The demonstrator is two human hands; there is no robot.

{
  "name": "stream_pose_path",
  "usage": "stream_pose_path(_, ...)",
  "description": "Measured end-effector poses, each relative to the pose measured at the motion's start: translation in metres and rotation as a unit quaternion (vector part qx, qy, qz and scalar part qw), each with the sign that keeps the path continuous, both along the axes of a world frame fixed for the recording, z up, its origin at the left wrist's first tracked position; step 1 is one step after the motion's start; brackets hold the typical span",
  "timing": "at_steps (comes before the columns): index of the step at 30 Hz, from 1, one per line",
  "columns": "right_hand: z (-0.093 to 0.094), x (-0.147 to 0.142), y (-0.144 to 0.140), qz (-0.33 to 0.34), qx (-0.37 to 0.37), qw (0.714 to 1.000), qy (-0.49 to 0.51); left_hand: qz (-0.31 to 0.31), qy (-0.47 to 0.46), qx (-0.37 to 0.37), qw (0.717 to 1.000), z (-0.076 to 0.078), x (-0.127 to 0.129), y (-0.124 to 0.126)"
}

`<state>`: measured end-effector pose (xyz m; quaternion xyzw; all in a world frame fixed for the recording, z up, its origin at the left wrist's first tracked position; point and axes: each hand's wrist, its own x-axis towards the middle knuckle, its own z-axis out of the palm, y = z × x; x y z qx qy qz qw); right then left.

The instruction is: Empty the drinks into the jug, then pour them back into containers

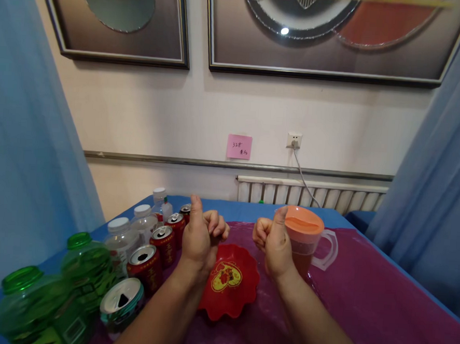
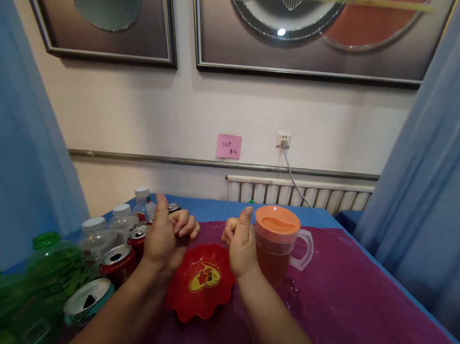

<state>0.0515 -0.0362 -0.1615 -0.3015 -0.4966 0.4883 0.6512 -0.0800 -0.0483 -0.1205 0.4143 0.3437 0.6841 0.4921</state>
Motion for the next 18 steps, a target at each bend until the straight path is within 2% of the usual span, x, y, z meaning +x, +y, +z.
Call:
stream_pose_path(7,-0.001,0.0,-0.001,0.002,0.003,1.0,-0.004,0.008,-0.009,0.009,1.0,-0.001,0.004,-0.002)
stream_pose_path(13,-0.005,-0.007,-0.006,-0.001,0.008,1.0,0.001,-0.017,0.012,0.043,0.999,-0.001,0.017,-0.021)
stream_pose_path(18,-0.01,-0.017,-0.018,0.023,-0.049,0.998,0.039,-0.029,0.061,0.074,0.995,-0.007,0.029,-0.036)
